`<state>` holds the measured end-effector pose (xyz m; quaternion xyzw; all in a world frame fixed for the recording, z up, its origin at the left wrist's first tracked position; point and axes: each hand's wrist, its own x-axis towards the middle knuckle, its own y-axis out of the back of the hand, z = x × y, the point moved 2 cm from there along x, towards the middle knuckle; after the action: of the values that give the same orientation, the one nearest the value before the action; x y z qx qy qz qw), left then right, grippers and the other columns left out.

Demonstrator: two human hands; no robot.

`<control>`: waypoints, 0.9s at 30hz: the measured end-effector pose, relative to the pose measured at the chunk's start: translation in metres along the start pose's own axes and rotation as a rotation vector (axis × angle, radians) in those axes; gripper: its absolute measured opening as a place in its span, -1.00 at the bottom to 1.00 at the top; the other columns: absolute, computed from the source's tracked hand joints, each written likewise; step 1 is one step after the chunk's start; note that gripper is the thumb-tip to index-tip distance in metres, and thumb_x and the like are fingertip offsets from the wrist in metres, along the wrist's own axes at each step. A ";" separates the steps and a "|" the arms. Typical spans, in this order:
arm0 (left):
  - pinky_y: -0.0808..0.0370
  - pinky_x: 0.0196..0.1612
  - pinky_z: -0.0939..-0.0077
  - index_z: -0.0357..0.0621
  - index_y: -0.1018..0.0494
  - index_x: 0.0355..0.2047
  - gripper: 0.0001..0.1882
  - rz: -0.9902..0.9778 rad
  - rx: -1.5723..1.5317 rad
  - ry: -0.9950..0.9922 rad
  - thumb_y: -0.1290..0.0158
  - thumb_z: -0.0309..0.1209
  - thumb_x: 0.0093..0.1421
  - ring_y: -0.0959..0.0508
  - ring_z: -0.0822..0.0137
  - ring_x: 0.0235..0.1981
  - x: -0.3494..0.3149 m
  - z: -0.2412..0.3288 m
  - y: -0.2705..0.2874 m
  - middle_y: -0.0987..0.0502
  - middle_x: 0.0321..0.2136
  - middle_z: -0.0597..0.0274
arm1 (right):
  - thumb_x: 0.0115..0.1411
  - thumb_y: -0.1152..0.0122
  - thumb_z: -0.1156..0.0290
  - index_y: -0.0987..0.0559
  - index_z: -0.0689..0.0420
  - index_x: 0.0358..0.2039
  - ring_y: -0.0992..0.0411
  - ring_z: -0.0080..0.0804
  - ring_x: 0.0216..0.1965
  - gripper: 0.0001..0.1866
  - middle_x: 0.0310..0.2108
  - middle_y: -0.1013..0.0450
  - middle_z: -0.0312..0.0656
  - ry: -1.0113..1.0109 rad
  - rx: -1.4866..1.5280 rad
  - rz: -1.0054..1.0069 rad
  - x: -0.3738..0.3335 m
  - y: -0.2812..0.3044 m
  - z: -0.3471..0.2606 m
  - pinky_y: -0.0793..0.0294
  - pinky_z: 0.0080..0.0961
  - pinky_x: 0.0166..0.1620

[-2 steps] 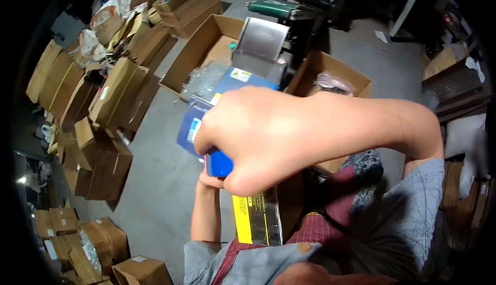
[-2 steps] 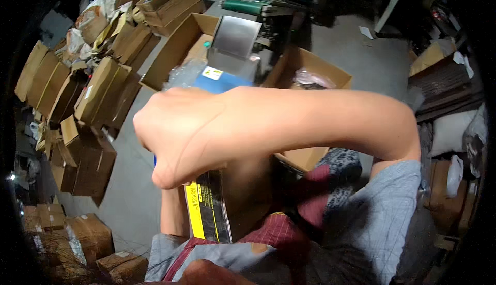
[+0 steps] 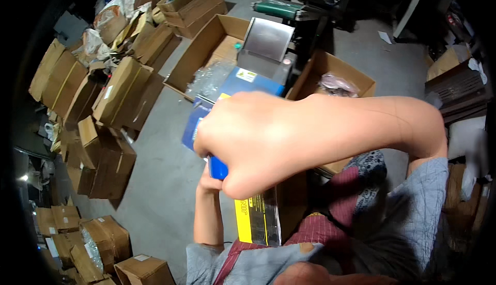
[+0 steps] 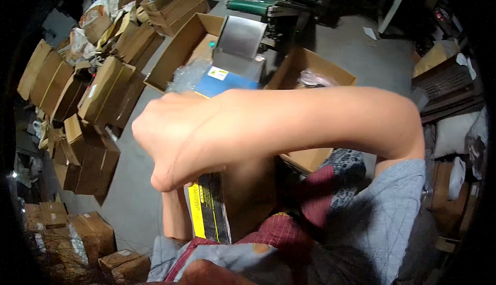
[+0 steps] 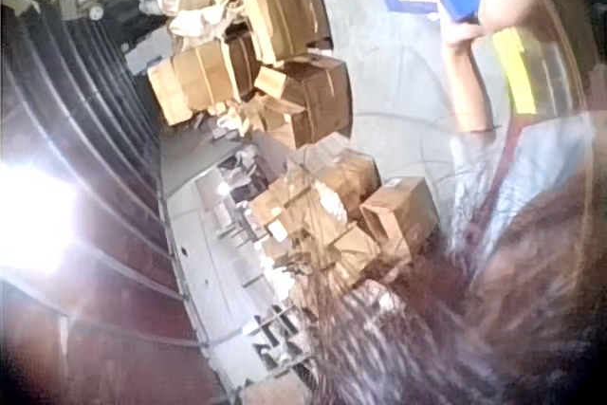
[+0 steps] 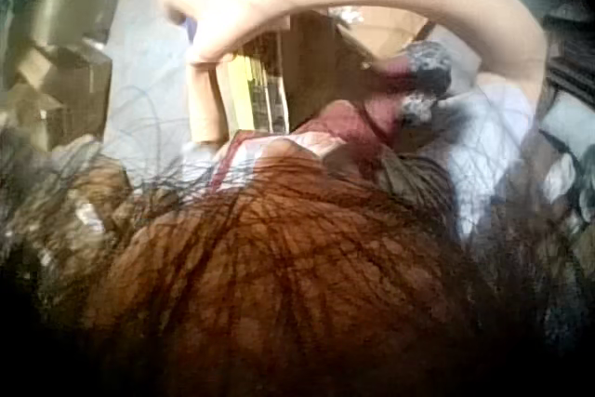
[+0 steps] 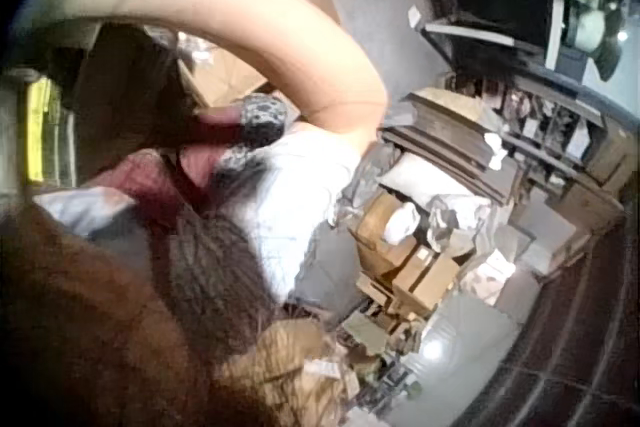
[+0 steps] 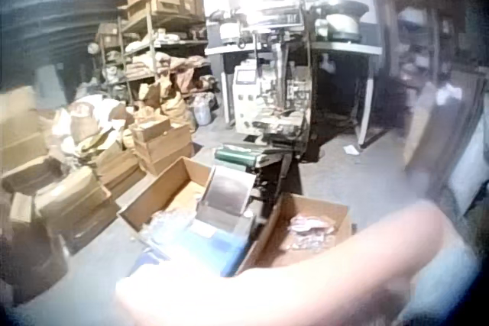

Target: The person sits on the floor and uses a handheld tape dispenser to seal small cardboard boxes. They repeatedly apply tape to the box flaps, fold the flaps closed, and place the sealed boxes into a larger container.

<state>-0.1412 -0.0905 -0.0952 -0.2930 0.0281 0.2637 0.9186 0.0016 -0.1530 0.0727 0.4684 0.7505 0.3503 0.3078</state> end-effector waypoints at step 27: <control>-0.53 -0.29 -0.07 -0.42 -0.55 -0.56 -0.75 0.256 1.590 -0.094 -0.05 -0.41 0.04 -0.59 -0.32 -0.42 0.038 -0.045 0.007 -0.53 -0.53 -0.38 | -0.11 -0.26 0.23 -0.76 0.05 -0.28 -0.57 -0.10 -0.10 -0.64 -0.16 -0.63 -0.07 -0.441 -0.381 -0.321 0.131 -0.057 0.095 -0.53 -0.26 -0.07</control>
<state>-0.1073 -0.0921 -0.1440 0.4652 0.2020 0.2800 0.8151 -0.0001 -0.0279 -0.0444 0.3425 0.6513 0.3214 0.5960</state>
